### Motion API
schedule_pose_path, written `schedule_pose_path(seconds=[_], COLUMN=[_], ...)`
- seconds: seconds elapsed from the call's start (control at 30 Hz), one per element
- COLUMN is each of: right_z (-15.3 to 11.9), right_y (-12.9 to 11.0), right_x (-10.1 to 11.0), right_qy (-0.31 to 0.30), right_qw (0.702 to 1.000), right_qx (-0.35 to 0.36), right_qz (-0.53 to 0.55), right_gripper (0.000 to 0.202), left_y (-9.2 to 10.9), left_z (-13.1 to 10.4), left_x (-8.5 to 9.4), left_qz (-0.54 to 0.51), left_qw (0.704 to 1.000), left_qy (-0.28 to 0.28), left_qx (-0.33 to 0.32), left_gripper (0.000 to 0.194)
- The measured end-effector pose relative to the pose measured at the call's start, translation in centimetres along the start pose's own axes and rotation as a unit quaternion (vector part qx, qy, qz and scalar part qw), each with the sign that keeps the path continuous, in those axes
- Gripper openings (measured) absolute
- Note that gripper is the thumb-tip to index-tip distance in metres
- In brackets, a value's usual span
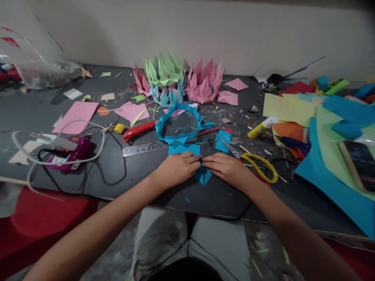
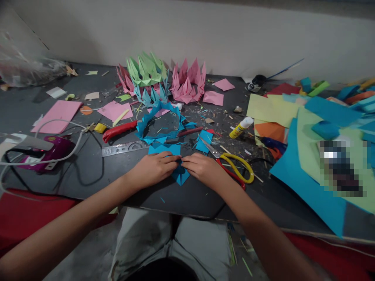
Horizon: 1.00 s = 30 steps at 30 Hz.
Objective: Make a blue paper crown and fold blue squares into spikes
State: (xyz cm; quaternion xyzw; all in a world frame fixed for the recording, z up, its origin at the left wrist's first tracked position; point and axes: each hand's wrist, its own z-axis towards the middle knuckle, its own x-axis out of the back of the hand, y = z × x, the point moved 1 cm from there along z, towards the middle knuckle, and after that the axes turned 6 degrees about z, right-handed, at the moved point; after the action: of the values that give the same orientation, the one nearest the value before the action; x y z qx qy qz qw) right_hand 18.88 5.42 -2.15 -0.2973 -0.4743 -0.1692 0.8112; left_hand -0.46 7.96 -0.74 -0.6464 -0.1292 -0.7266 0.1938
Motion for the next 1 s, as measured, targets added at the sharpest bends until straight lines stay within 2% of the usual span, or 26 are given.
schedule_pose_path(seconds=[0.13,0.27,0.43,0.6,0.7,1.0], right_z=[0.5,0.3,-0.2,-0.4,-0.2,1.5], right_y=[-0.8,-1.6,-2.1,-2.3,-1.9,-0.6], right_x=[0.8,1.4,0.9,0.6,0.7,-1.0], right_qy=[-0.021,-0.007,0.026,0.038,0.04,-0.019], right_qw=[0.999,0.998,0.998,0.997,0.995,0.99], right_qx=[-0.04,-0.06,-0.06,-0.05,-0.087,-0.141], right_qz=[0.002,0.007,-0.016,-0.035,-0.004,-0.007], right_gripper=[0.022,0.028,0.029,0.031,0.03,0.033], left_y=[-0.1,0.0,0.4,0.4,0.3,0.5], left_z=[-0.4,-1.0,-0.9,-0.9,-1.4,-3.3], left_x=[0.3,0.2,0.0,0.0,-0.2,0.3], left_qz=[-0.03,-0.052,-0.053,-0.055,-0.061,-0.053], left_qw=[0.999,0.998,0.998,0.998,0.998,0.999], left_qy=[-0.009,-0.02,-0.001,-0.011,-0.003,-0.008], left_qx=[0.005,0.016,0.018,0.01,0.003,0.008], left_gripper=[0.026,0.032,0.034,0.034,0.035,0.04])
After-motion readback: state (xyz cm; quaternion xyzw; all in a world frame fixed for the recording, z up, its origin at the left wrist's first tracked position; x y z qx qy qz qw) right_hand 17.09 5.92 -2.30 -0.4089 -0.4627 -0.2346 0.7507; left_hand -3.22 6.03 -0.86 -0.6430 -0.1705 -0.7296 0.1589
